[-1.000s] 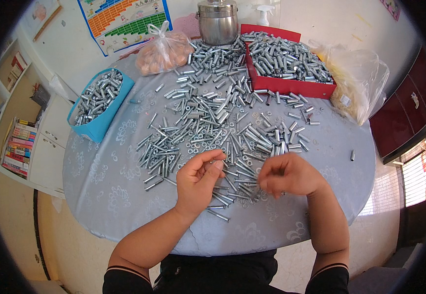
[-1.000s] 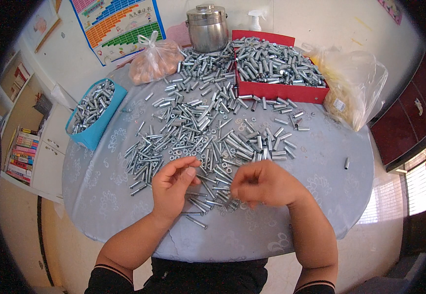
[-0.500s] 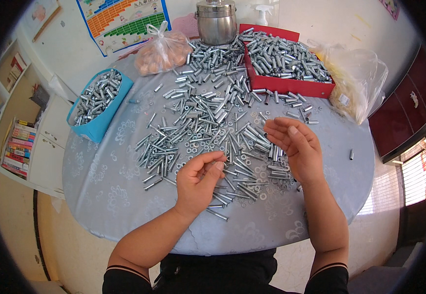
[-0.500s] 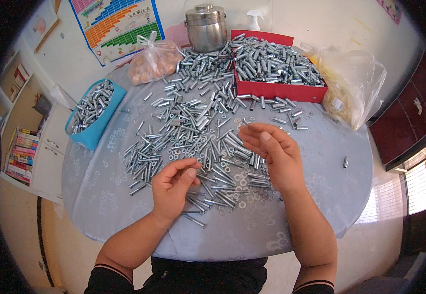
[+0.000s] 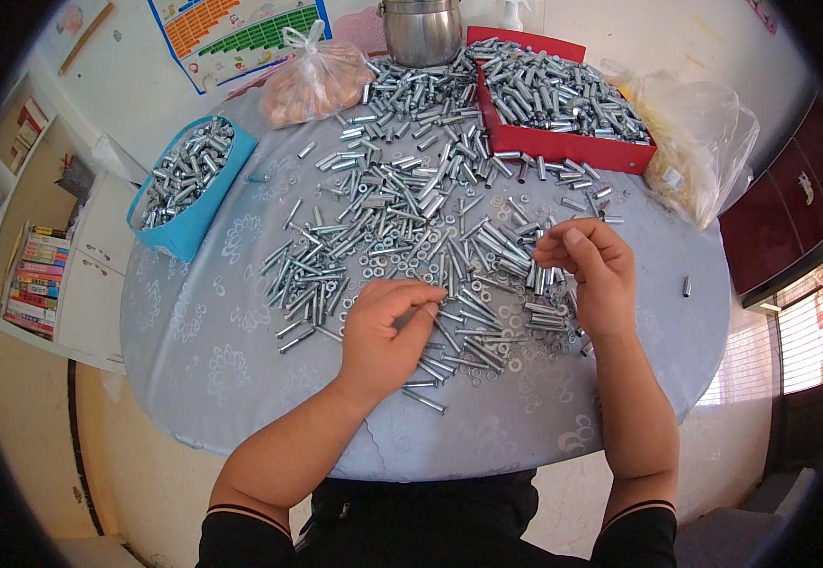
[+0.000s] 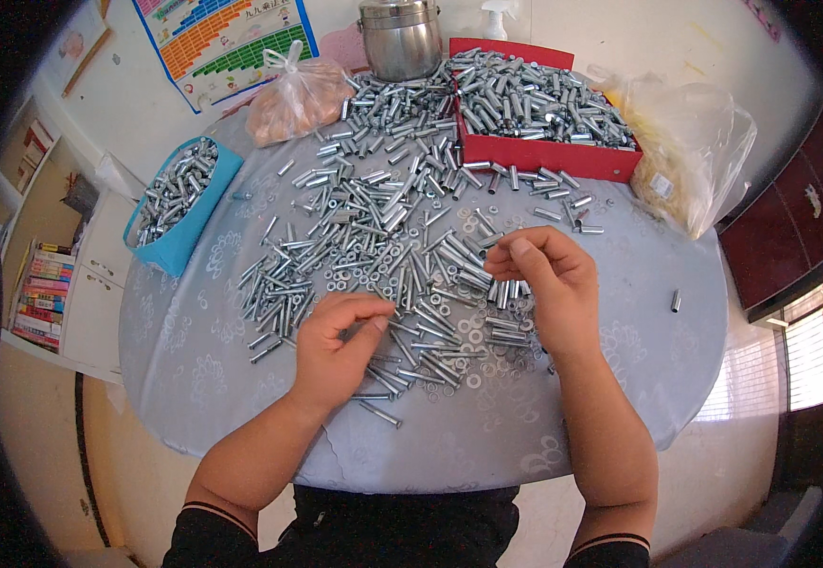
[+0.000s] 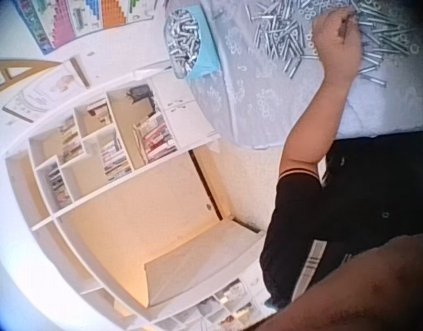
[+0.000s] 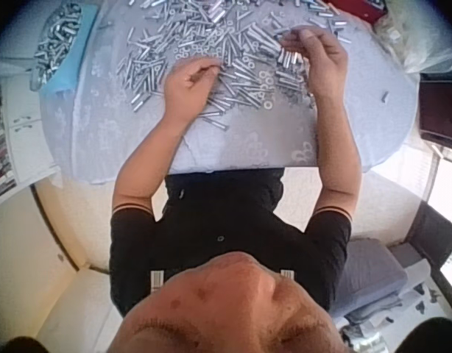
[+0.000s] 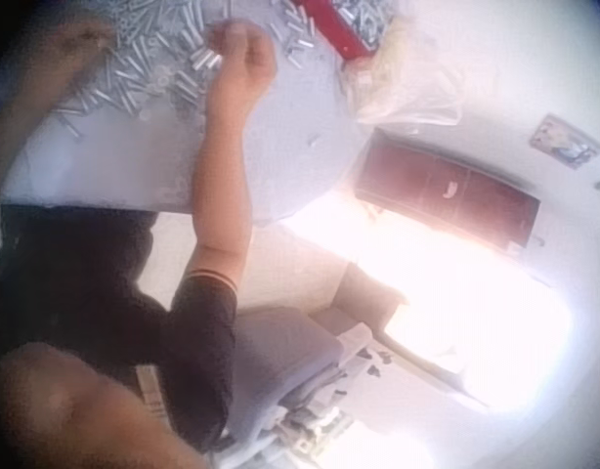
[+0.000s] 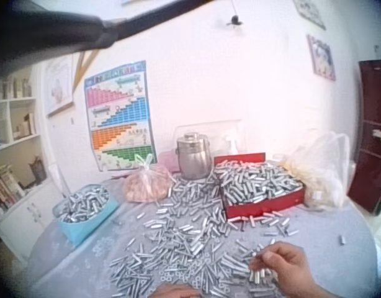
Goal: The person sits at a table and repeatedly picks up bolts and washers to assemble them by hand. They thread the washers onto the bolts and place the completed units into a red box on the table.
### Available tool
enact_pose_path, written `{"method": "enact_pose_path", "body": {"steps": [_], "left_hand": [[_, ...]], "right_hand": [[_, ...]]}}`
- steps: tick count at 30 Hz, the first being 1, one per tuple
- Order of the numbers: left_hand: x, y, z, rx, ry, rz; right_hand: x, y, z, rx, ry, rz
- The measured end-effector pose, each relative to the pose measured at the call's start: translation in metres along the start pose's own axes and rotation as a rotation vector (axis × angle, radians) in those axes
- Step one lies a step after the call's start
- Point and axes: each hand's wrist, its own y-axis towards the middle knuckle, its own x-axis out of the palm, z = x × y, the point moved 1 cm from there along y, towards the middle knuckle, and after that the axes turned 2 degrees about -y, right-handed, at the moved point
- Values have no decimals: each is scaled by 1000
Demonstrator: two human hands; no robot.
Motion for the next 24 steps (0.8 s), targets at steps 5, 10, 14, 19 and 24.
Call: {"method": "enact_pose_path", "body": {"steps": [5, 10, 14, 19, 24], "left_hand": [[1, 4, 9, 115, 216, -181], [12, 5, 12, 221, 413, -196], [12, 6, 14, 214, 424, -207], [12, 7, 11, 149, 384, -211], [12, 7, 9, 178, 400, -221]], "right_hand": [[1, -2, -1, 12, -32, 7], [2, -1, -4, -3, -18, 56], [-5, 1, -9, 5, -74, 140], [-8, 0, -7, 12, -449, 133], [-11, -2, -13, 39, -703, 2]]}}
